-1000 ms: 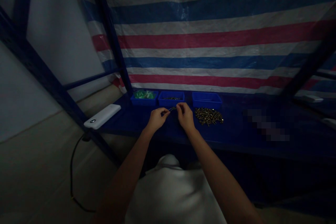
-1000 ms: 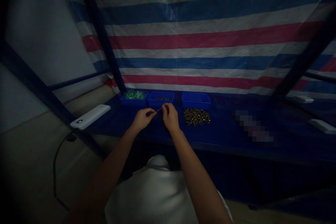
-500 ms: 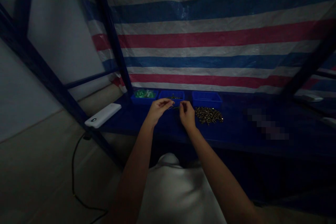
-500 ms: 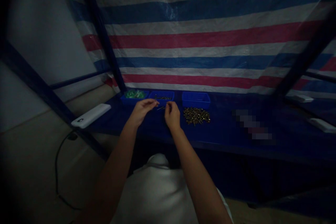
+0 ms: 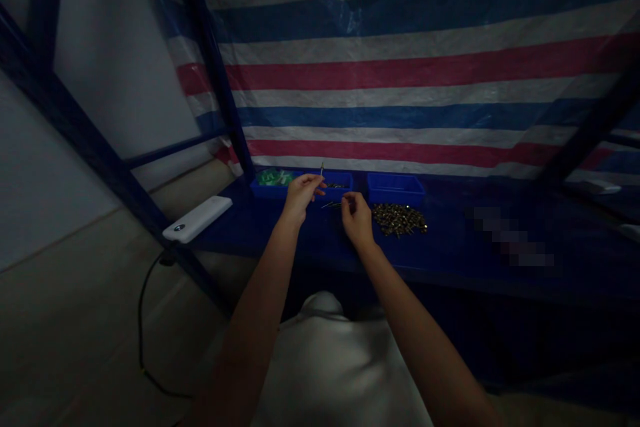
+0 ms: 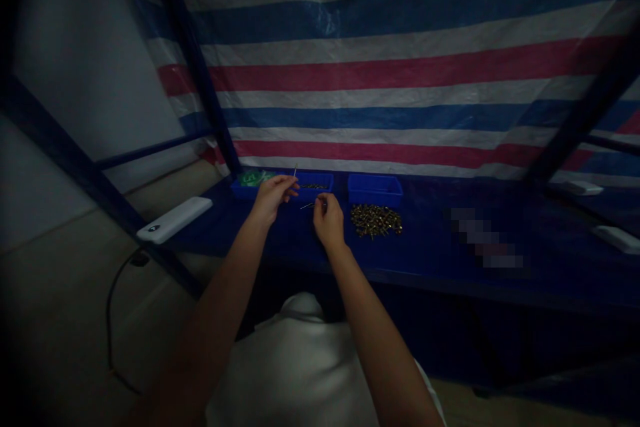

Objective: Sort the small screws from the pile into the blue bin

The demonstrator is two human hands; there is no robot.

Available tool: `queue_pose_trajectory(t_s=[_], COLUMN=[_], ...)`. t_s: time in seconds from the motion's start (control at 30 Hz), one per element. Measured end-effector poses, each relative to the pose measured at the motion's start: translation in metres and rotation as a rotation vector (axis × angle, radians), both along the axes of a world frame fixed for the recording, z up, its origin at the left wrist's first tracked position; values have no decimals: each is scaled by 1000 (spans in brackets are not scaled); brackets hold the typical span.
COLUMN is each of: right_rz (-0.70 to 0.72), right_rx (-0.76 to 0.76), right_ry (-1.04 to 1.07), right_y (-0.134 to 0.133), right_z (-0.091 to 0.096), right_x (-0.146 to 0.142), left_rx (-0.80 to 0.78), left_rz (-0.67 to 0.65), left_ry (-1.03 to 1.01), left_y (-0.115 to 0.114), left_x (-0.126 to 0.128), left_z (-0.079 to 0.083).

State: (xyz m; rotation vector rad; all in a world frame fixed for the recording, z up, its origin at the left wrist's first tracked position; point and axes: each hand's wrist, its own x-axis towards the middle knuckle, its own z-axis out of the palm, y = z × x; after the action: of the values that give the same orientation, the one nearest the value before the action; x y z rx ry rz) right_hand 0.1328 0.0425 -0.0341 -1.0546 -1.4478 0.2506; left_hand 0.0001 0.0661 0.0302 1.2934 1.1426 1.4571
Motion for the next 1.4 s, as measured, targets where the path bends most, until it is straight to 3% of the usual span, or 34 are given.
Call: queue_pose_trajectory(t_s=[0.13,0.27,0.47,0.57,0.67,0.83,1.03,1.4], right_rz=[4,6,19,24,25,31,35,20], right_rx=[3,17,20,25,18,15,-9,-2], right_ry=[-29,-51,-50,-42,-40,-34,-32,-55], right_y=[0,0,1,2,2,2,2,2], right_z=[0,0,-2,-3,-3,-3,-3,-2], right_x=[0,0,-1,-1,-1,-1,-1,-1], left_rx=[-129,-210,13,192,312,375,356,310], left_rz=[87,143,74,104,116,35,-59,-34], left_ry=[76,255,693,978,1124,1164,1263,1311], left_y=[27,50,59,51,39,27,31,30], left_x=[5,6,-3,-5,-6,-7,-7,-10], left_z=[2,-8,-30,-38,-45,-57,-60,-62])
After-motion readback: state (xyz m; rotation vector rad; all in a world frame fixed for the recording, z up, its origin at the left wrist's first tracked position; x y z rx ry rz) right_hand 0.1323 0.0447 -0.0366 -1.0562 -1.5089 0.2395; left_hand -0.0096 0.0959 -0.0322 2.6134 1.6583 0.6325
